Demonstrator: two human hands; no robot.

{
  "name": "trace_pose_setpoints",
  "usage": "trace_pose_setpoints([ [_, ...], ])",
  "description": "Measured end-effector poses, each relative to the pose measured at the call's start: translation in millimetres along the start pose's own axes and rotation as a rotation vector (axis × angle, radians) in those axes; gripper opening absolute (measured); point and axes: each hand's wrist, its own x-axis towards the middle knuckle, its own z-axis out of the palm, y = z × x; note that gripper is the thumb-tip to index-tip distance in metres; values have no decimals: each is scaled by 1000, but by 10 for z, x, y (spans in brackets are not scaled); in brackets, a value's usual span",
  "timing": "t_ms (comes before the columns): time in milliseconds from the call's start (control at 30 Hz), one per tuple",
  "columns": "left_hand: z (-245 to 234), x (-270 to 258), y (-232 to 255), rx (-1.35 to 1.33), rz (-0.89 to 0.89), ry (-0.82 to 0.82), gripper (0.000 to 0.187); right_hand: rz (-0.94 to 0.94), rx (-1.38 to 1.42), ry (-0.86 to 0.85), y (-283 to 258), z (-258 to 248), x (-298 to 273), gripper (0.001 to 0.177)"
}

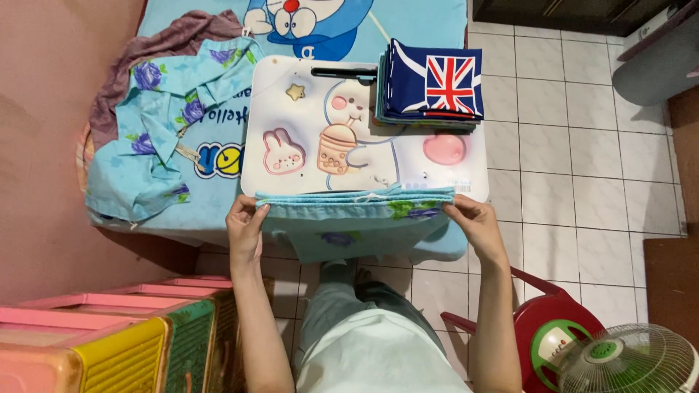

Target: The person folds a light blue floral-patterned garment on a white folding board. They smooth and align the fabric, fold it into a compact rectangle, and place it on a stack of other folded items.

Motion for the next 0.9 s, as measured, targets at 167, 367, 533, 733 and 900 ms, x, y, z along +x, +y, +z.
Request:
trace_pose_setpoints([
  [167,9,-35,-7,26,17,-10,20,-27,-6,-26,44,-93,23,14],
  [367,69,-79,28,56,25,-23,21,-32,-16,1,-11,-48,28,13],
  [533,169,-18,99,103,25,-30,21,-23,-45,57,33,38,128,12],
  [733,196,330,8,172,44,-9,18,-84,-115,116,-118,228,414,9],
  [900,321,814,-24,200,66,53,22,-226,-175,163,-100,351,860,10],
])
